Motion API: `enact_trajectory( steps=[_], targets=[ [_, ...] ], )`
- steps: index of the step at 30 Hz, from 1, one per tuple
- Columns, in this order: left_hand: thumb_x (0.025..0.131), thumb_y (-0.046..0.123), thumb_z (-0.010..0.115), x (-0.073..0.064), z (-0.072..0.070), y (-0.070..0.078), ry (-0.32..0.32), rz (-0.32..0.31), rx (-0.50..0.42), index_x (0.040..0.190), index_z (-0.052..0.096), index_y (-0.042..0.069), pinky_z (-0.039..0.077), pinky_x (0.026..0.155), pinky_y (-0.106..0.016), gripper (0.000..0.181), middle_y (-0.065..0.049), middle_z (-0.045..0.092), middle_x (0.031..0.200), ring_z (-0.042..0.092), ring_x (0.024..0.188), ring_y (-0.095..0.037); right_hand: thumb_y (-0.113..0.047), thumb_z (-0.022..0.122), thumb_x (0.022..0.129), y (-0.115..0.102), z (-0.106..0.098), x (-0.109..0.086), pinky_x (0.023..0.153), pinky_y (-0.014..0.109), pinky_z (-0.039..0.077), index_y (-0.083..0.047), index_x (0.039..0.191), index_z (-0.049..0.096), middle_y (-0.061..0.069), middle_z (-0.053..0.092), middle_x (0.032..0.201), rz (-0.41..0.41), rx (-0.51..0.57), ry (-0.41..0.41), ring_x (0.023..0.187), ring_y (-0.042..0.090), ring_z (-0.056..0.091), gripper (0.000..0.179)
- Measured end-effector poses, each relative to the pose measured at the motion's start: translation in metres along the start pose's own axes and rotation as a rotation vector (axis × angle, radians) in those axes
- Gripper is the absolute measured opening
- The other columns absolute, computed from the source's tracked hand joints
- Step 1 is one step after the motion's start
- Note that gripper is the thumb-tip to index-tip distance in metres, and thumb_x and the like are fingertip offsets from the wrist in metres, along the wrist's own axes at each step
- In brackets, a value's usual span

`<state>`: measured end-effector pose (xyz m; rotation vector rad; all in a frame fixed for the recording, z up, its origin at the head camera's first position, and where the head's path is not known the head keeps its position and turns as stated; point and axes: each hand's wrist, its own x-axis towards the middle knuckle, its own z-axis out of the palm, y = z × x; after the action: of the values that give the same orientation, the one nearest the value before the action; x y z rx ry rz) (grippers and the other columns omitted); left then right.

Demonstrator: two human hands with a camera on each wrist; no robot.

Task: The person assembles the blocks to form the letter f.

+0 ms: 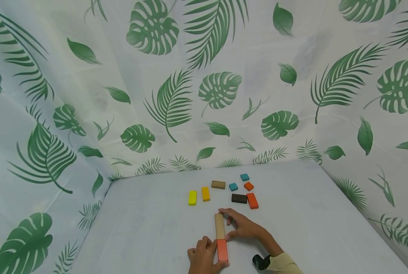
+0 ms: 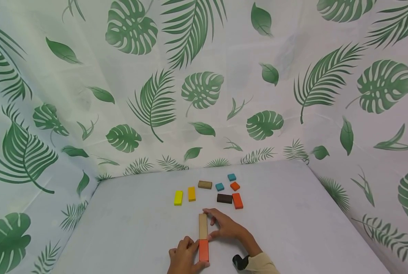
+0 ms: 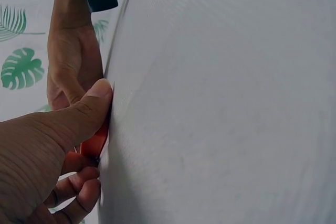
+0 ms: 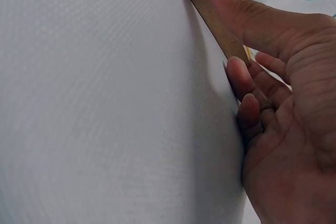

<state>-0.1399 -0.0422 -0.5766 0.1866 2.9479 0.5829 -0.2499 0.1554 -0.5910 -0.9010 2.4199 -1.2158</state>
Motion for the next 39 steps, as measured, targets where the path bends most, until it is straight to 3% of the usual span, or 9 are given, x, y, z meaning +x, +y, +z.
enact_trajectory(
  steps=[39],
  targets=[
    [0.067,0.065,0.077,-0.0019,0.0024,-0.0047,0.018,0.019,-0.016,0.125,0.068,0.013,0.03,0.069,-0.041,0.078,0.006,0.038,0.085,0.037,0.076,-0.011,-0.032,0.082,0.079,-0.0035,0.0009,-0.0021,0.085,0.026,0.041,-0.014,0.146,0.041,0.002,0.052,0.127,-0.06,0.036,0.018,0.096,0.018,0.05,0.081]
  ],
)
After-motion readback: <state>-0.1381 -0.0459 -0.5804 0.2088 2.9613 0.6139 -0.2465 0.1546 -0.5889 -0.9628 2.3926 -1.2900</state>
